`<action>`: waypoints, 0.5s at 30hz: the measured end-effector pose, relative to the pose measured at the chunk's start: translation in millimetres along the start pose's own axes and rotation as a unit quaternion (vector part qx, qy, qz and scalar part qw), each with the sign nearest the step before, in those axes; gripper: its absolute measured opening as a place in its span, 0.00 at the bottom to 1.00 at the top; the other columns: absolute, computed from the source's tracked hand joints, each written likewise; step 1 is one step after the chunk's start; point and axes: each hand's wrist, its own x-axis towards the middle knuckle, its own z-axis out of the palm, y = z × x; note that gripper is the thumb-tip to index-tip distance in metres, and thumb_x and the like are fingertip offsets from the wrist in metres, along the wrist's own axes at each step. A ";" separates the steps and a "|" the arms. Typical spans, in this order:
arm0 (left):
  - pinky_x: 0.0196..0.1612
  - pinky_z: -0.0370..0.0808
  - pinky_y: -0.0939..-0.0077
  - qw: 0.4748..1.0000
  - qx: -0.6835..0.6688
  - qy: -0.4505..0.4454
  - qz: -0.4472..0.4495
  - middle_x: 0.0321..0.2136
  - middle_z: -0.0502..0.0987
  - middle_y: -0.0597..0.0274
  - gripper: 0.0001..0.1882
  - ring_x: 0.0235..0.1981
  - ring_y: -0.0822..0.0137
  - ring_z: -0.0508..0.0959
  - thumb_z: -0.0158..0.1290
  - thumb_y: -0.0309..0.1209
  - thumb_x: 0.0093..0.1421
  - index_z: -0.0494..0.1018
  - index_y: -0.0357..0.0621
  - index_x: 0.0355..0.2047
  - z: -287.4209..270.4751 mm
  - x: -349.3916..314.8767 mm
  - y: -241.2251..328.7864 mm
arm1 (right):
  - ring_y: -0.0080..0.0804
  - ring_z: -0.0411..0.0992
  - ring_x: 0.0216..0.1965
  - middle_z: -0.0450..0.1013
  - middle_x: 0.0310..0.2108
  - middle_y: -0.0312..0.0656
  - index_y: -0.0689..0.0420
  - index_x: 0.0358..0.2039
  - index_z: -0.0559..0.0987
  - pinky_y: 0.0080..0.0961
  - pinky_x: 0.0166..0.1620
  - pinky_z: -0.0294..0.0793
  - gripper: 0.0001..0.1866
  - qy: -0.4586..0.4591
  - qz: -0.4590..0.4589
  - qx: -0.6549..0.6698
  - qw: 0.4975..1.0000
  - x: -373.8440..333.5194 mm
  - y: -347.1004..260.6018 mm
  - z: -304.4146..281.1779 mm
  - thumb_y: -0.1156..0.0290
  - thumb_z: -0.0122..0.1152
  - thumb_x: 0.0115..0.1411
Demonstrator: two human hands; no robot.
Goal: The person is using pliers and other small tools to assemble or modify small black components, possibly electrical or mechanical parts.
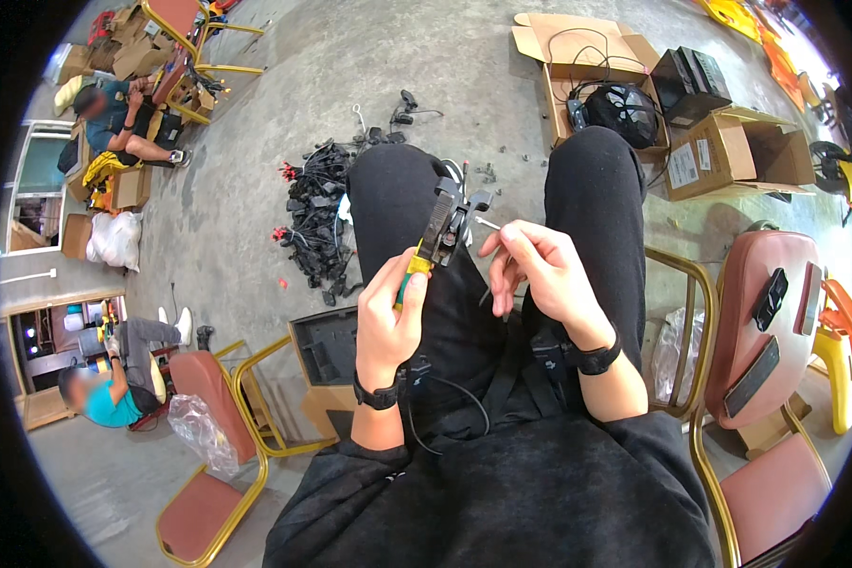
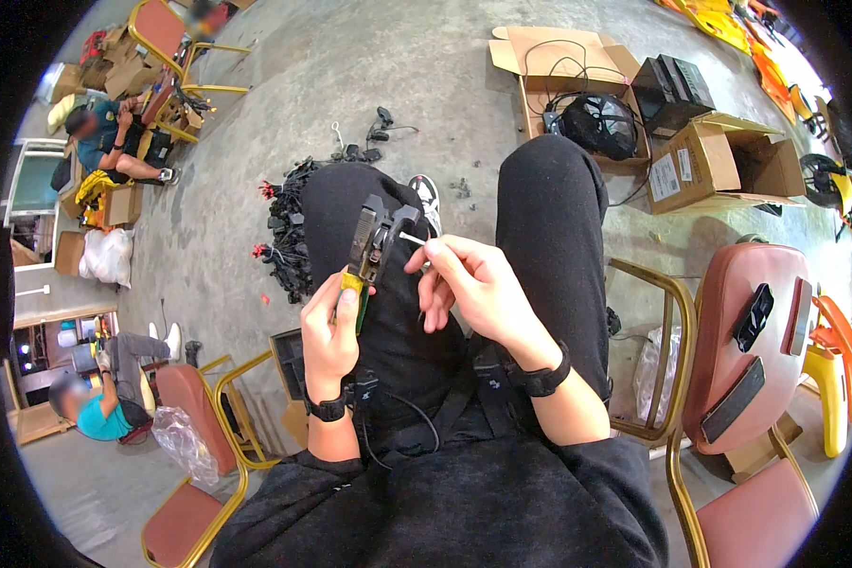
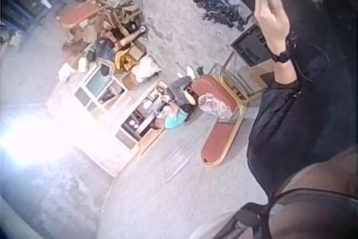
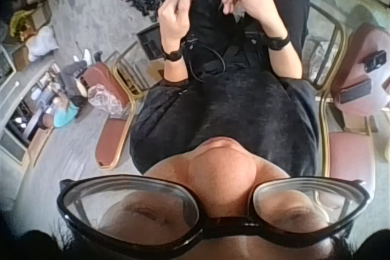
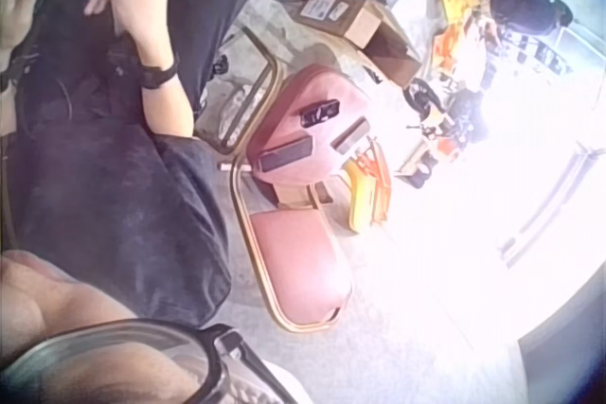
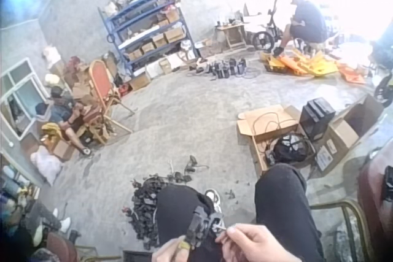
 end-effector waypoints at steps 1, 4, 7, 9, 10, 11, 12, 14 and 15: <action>0.40 0.73 0.72 1.000 -0.006 -0.006 -0.013 0.35 0.81 0.53 0.21 0.34 0.64 0.79 0.45 0.39 0.74 0.78 0.30 0.43 -1.5 0.1 0.4 | 0.32 0.78 0.22 0.77 0.23 0.41 0.65 0.42 0.81 0.23 0.29 0.78 0.16 0.027 -0.049 -0.085 0.995 -0.5 1.5 1.4 0.65 0.51 0.75; 0.38 0.72 0.73 1.000 -0.014 -0.006 -0.022 0.33 0.80 0.55 0.22 0.33 0.66 0.78 0.44 0.41 0.75 0.78 0.30 0.41 -2.1 0.7 1.1 | 0.32 0.78 0.35 0.77 0.32 0.43 0.60 0.43 0.84 0.26 0.40 0.76 0.07 0.087 -0.217 -0.330 0.915 0.8 5.0 4.9 0.72 0.62 0.68; 0.41 0.75 0.71 0.999 -0.021 -0.025 -0.024 0.36 0.81 0.51 0.18 0.35 0.61 0.81 0.47 0.35 0.73 0.77 0.29 0.47 -4.4 2.1 0.5 | 0.37 0.77 0.39 0.76 0.39 0.45 0.58 0.43 0.84 0.28 0.43 0.76 0.08 0.116 -0.257 -0.381 0.881 1.2 6.2 6.9 0.74 0.66 0.64; 0.43 0.77 0.70 0.999 -0.022 -0.038 -0.028 0.37 0.81 0.49 0.17 0.37 0.59 0.82 0.48 0.31 0.72 0.76 0.28 0.50 -6.1 2.7 0.7 | 0.39 0.77 0.41 0.75 0.41 0.44 0.57 0.43 0.84 0.30 0.46 0.76 0.10 0.128 -0.296 -0.456 0.829 1.2 6.1 7.0 0.74 0.68 0.61; 0.43 0.77 0.70 0.999 -0.021 -0.040 -0.029 0.37 0.81 0.49 0.17 0.36 0.59 0.82 0.48 0.32 0.72 0.76 0.28 0.50 -6.4 2.5 1.1 | 0.41 0.77 0.42 0.75 0.42 0.44 0.57 0.44 0.84 0.32 0.47 0.77 0.11 0.135 -0.315 -0.489 0.802 1.1 6.0 6.8 0.75 0.69 0.59; 0.43 0.77 0.70 0.998 -0.024 -0.042 -0.035 0.37 0.81 0.49 0.17 0.36 0.59 0.82 0.48 0.32 0.72 0.76 0.28 0.50 -6.9 2.2 1.6 | 0.40 0.76 0.43 0.75 0.43 0.43 0.58 0.44 0.84 0.31 0.47 0.76 0.12 0.150 -0.344 -0.522 0.766 1.2 6.3 7.2 0.76 0.69 0.59; 0.43 0.77 0.70 0.998 -0.017 -0.043 -0.030 0.37 0.81 0.49 0.17 0.36 0.58 0.82 0.48 0.32 0.72 0.76 0.28 0.50 -6.6 2.2 2.4 | 0.40 0.75 0.44 0.74 0.44 0.43 0.58 0.44 0.84 0.30 0.47 0.76 0.12 0.165 -0.373 -0.551 0.728 1.4 6.4 7.1 0.77 0.69 0.58; 0.43 0.77 0.70 0.998 -0.012 -0.043 -0.038 0.37 0.81 0.49 0.17 0.36 0.58 0.82 0.48 0.32 0.72 0.76 0.28 0.50 -5.6 2.0 4.0 | 0.39 0.76 0.44 0.75 0.45 0.44 0.60 0.44 0.83 0.30 0.47 0.76 0.12 0.181 -0.401 -0.578 0.687 1.7 6.8 7.8 0.79 0.68 0.59; 0.41 0.75 0.71 0.999 -0.007 -0.036 -0.025 0.36 0.81 0.51 0.18 0.35 0.61 0.80 0.46 0.35 0.73 0.76 0.29 0.46 -4.4 1.9 4.8 | 0.39 0.77 0.43 0.75 0.45 0.44 0.60 0.44 0.83 0.29 0.47 0.77 0.11 0.183 -0.402 -0.578 0.686 1.8 6.7 8.0 0.79 0.67 0.60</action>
